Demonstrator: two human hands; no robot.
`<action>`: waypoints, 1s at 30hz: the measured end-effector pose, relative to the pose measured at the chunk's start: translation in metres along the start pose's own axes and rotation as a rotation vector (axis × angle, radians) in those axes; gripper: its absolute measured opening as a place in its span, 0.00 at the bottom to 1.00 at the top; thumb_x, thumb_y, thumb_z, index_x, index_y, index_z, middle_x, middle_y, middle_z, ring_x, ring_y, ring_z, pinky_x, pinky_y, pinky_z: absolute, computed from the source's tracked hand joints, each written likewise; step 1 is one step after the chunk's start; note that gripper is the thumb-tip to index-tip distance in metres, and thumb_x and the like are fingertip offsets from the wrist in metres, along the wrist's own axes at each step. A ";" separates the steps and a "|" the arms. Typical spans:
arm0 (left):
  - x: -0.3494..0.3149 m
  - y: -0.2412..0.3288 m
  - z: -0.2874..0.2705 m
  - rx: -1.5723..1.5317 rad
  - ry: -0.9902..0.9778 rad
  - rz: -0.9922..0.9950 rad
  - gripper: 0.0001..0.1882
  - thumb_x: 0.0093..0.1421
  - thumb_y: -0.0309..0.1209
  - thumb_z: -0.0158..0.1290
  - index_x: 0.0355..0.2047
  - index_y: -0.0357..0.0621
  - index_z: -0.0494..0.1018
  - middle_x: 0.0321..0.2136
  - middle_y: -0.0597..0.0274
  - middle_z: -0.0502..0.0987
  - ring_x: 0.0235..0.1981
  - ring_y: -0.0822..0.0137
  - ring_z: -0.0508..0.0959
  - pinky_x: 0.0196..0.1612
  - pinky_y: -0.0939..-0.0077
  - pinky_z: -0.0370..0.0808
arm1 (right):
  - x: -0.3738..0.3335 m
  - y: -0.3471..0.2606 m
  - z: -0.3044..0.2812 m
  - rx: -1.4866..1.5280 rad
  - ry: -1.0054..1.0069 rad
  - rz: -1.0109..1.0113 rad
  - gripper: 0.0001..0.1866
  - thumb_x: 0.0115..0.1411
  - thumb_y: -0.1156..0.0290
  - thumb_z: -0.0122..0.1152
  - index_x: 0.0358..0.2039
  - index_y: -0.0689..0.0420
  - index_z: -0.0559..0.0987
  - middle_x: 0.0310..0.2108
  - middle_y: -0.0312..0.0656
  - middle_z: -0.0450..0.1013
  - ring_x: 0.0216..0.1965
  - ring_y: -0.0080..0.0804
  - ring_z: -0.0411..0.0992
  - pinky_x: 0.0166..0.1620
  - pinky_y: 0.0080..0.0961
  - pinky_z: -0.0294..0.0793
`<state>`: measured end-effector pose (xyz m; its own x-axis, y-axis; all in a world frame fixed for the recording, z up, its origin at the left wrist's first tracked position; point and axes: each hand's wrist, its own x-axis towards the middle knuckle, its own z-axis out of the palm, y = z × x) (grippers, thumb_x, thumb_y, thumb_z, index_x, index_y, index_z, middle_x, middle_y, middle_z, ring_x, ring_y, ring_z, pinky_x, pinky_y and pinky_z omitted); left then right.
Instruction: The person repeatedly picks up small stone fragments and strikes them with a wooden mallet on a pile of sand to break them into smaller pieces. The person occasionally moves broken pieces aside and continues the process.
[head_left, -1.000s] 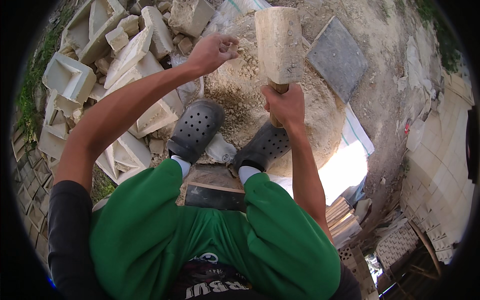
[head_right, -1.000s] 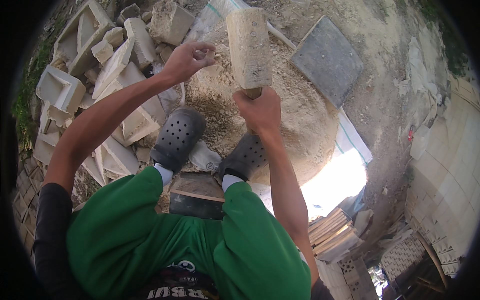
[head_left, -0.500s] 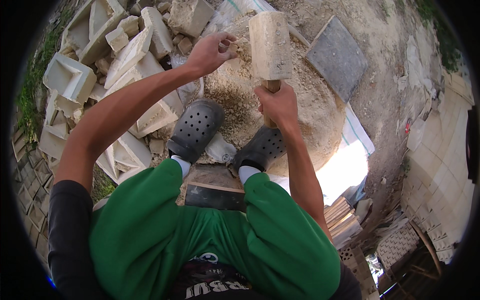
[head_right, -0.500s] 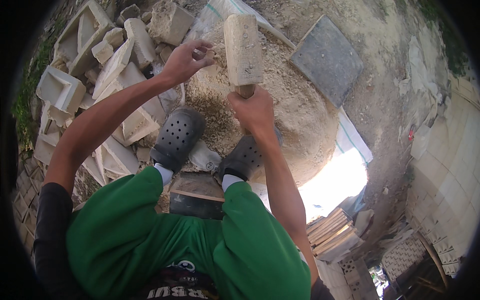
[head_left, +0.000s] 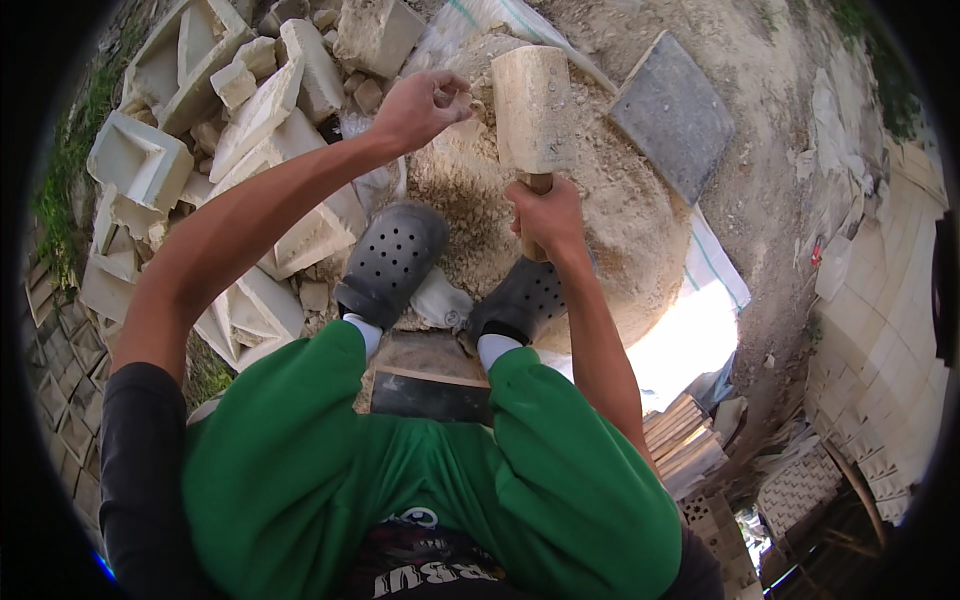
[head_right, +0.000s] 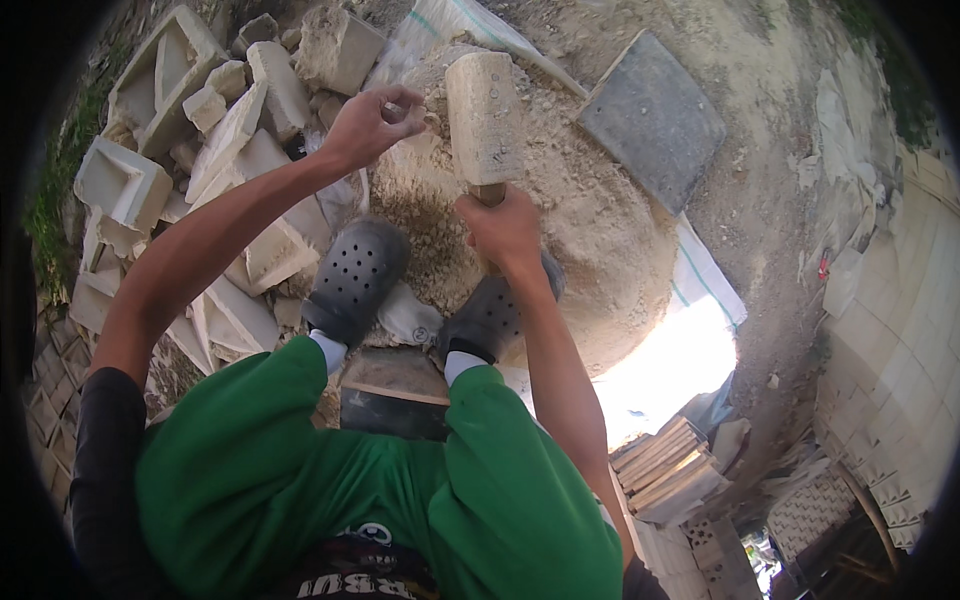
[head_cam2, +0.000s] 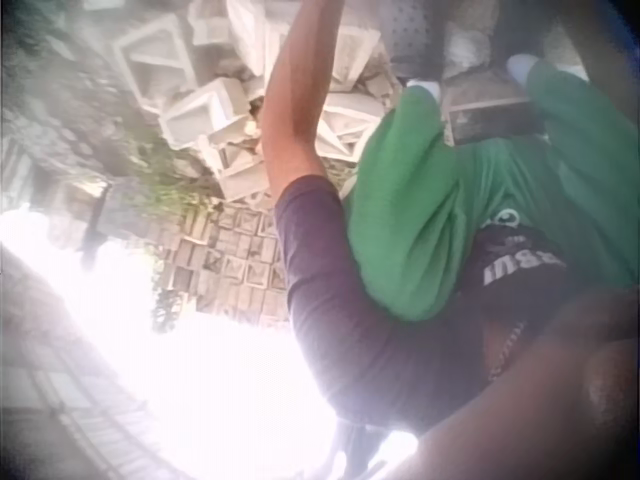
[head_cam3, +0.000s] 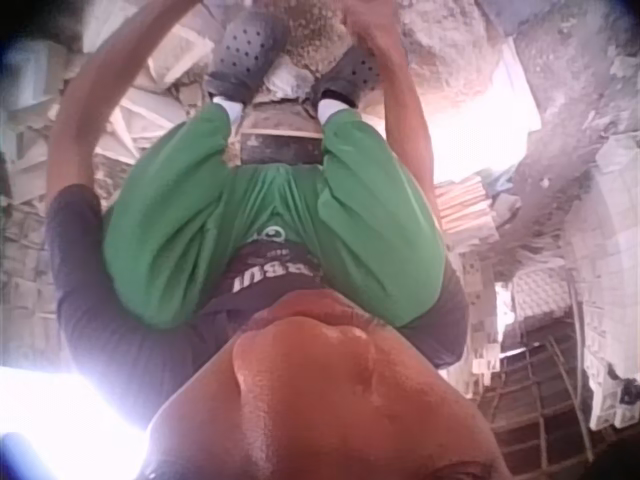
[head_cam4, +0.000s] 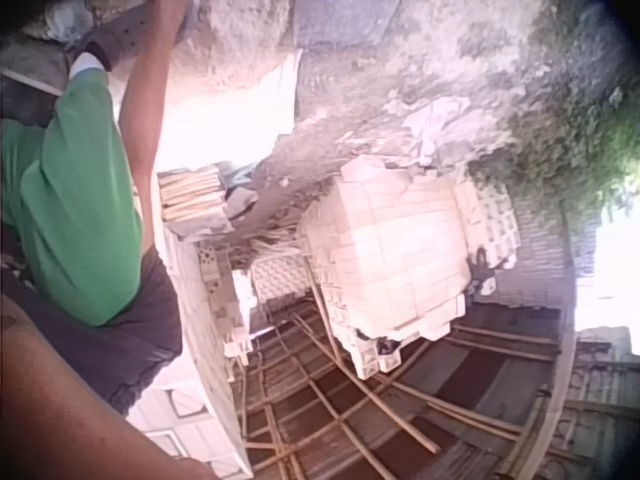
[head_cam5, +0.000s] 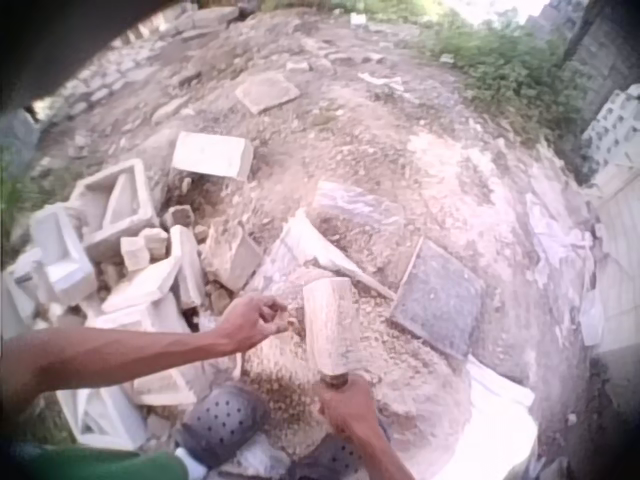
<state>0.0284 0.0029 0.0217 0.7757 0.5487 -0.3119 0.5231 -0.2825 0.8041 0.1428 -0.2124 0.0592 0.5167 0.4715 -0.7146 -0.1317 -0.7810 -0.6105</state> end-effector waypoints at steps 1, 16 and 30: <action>0.002 0.003 0.000 0.032 -0.002 0.021 0.25 0.57 0.37 0.64 0.52 0.39 0.77 0.38 0.50 0.82 0.37 0.60 0.83 0.43 0.67 0.78 | -0.002 0.003 -0.005 0.024 0.024 -0.006 0.16 0.52 0.62 0.67 0.32 0.65 0.81 0.20 0.43 0.78 0.20 0.31 0.78 0.28 0.31 0.78; 0.026 0.029 0.016 0.512 -0.052 0.339 0.18 0.58 0.31 0.58 0.49 0.43 0.79 0.39 0.51 0.79 0.45 0.49 0.78 0.49 0.55 0.75 | -0.014 0.030 -0.025 0.204 0.074 -0.025 0.13 0.53 0.65 0.64 0.25 0.63 0.79 0.16 0.39 0.74 0.17 0.28 0.76 0.25 0.28 0.75; 0.028 0.035 0.025 0.550 -0.117 0.331 0.17 0.59 0.34 0.61 0.46 0.38 0.78 0.40 0.51 0.78 0.47 0.50 0.77 0.50 0.56 0.75 | -0.014 0.030 -0.026 0.199 0.057 -0.025 0.12 0.53 0.66 0.65 0.25 0.63 0.79 0.17 0.38 0.74 0.17 0.27 0.75 0.23 0.27 0.74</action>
<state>0.0773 -0.0112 0.0284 0.9439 0.2832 -0.1697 0.3301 -0.8004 0.5004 0.1540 -0.2532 0.0602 0.5678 0.4615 -0.6816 -0.2798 -0.6705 -0.6871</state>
